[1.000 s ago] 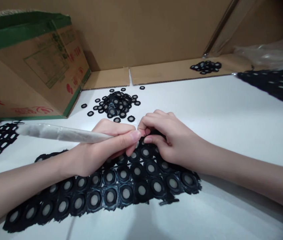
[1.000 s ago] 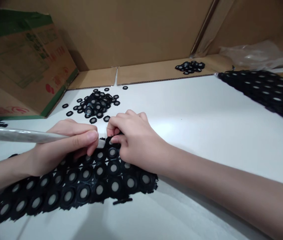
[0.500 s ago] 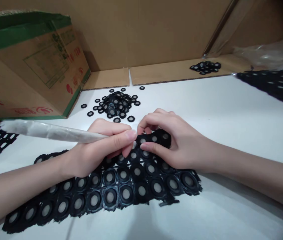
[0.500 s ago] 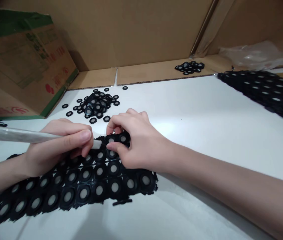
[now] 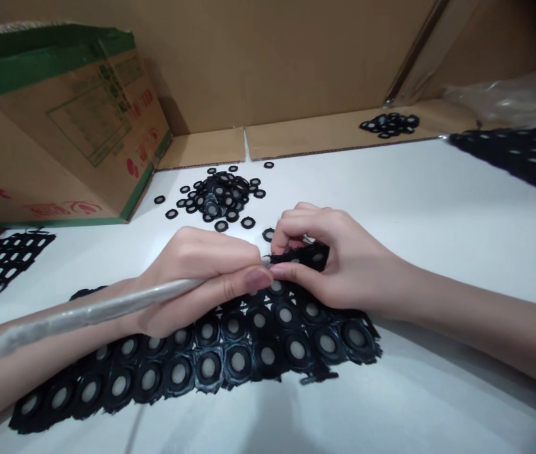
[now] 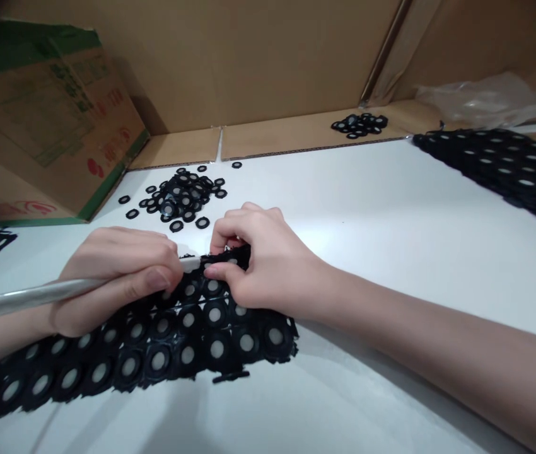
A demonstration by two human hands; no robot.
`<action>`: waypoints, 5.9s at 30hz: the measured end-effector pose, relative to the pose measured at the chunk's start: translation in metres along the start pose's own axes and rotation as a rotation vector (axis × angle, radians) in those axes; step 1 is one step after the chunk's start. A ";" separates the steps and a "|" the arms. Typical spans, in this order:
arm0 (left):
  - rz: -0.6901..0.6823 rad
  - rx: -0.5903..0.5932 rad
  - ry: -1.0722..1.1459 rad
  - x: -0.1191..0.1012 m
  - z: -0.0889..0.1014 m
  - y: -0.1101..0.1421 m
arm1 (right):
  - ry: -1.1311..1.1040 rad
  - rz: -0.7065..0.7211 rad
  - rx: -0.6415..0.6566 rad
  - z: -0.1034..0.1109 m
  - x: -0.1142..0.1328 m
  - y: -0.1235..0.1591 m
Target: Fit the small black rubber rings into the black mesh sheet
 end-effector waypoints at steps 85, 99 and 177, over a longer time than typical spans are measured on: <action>-0.068 -0.388 0.144 0.015 0.017 -0.005 | -0.172 -0.192 -0.059 0.001 -0.011 -0.002; -0.086 -0.309 0.131 0.010 0.010 -0.006 | -0.178 -0.190 -0.040 0.000 -0.010 -0.001; -0.003 -0.426 0.034 0.011 0.014 0.000 | -0.225 -0.168 -0.006 -0.002 -0.011 -0.001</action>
Point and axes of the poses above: each hand's wrist, its own y-axis away from the middle knuckle, its own z-axis out of the back of the hand, x = y × z, the point moved 6 cm from there along -y, towards the middle knuckle, and after that the axes turned 1 degree about z, right-handed, at the moved point
